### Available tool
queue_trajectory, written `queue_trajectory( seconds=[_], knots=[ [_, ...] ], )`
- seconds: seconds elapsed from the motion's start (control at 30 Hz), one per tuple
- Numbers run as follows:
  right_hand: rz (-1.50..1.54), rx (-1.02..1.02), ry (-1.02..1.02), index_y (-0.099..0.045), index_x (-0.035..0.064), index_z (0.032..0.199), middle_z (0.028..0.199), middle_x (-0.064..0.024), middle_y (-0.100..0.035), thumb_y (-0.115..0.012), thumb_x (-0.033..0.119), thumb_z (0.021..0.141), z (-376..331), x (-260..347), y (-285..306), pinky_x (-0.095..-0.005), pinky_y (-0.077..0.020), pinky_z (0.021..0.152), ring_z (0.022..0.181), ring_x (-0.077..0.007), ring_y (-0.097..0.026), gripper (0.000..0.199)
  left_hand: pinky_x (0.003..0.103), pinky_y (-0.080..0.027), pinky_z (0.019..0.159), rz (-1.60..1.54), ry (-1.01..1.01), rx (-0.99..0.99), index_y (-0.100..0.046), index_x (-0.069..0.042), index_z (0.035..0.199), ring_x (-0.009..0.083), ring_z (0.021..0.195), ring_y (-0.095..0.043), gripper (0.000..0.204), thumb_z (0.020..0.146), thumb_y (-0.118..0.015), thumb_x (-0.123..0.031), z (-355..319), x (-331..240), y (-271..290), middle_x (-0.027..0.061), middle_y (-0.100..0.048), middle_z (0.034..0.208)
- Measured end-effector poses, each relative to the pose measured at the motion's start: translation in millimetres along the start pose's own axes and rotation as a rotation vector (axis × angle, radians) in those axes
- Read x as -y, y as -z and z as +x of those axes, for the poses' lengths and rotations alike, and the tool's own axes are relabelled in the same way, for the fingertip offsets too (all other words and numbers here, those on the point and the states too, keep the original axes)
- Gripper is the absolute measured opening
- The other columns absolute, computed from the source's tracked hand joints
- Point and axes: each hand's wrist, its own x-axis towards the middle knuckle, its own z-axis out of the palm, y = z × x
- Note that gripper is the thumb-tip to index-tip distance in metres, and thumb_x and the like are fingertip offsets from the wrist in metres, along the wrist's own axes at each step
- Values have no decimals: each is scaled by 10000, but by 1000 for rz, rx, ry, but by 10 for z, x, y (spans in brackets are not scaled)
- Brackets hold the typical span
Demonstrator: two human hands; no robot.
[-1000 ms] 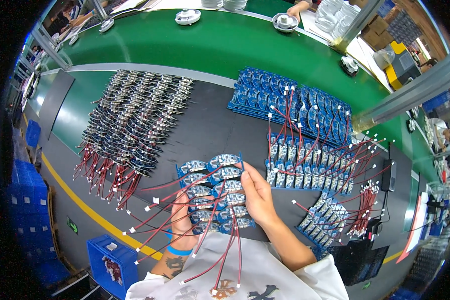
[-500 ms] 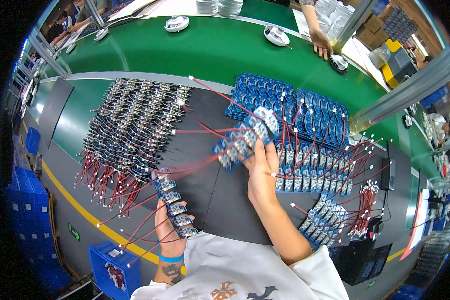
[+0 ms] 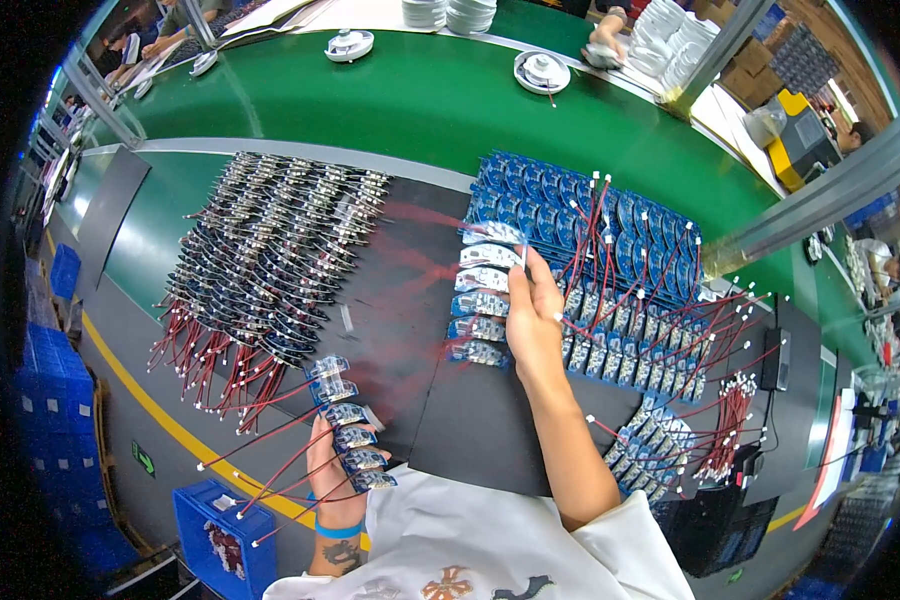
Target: The person assembles red wires, white connectors, and blue components onto circuit boards by hand.
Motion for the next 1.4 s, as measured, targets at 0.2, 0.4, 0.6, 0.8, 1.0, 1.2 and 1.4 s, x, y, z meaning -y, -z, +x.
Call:
queue_trajectory(
  seconds=[0.2,0.4,0.6,0.8,1.0,1.2,1.4],
  knots=[
    [-569,-116,314,-467,18,1338,1024,-177,-638,-421,128,974,432,291,77,-322,-467,733,834,-165,-606,383,429,-606,555,3,-11,-69,-443,-51,1191,246,744,-664,298,986,-400,-262,-14,-5,-102,168,-615,906],
    [-911,-296,630,-448,-69,1301,1102,-311,-531,-422,36,927,657,159,349,-450,-398,909,1073,-417,-503,390,479,-605,594,22,83,54,-425,-13,1227,314,773,-672,350,984,-425,-265,13,21,-94,197,-618,958],
    [-364,179,547,-543,-96,1168,1126,-195,-603,-508,32,905,-641,832,216,-308,-457,894,1006,-258,-598,295,460,-598,684,132,98,121,-430,15,1242,317,823,-672,341,991,-418,-215,-16,-69,-41,218,-615,1033],
    [-641,439,701,-642,-83,975,808,-130,-624,-633,-3,825,-977,646,-396,-300,-483,626,651,-286,-593,171,362,-564,738,420,7,208,-511,44,1128,236,849,-666,313,1004,-432,-232,-4,-83,32,149,-648,968],
    [-211,924,-10,-658,-32,1032,828,-66,-632,-609,50,892,-769,353,-371,-243,-452,606,684,-103,-552,170,342,-576,595,236,155,275,-512,43,1098,231,737,-672,334,998,-444,-269,-121,-315,36,145,-644,915],
    [-179,749,-11,-659,-26,1032,840,-41,-651,-589,36,900,-693,13,-570,-228,-459,625,711,-77,-567,162,289,-566,589,32,236,248,-540,-4,1000,200,701,-657,254,994,-435,-236,-145,-480,650,96,-642,833],
    [-777,279,750,-667,-29,964,885,-151,-628,-605,-13,816,-248,-248,-720,-374,-469,750,843,-322,-581,162,303,-543,514,268,-140,-188,-537,-7,943,178,604,-629,205,966,-487,-205,-389,-838,564,71,-620,784]
  ],
)
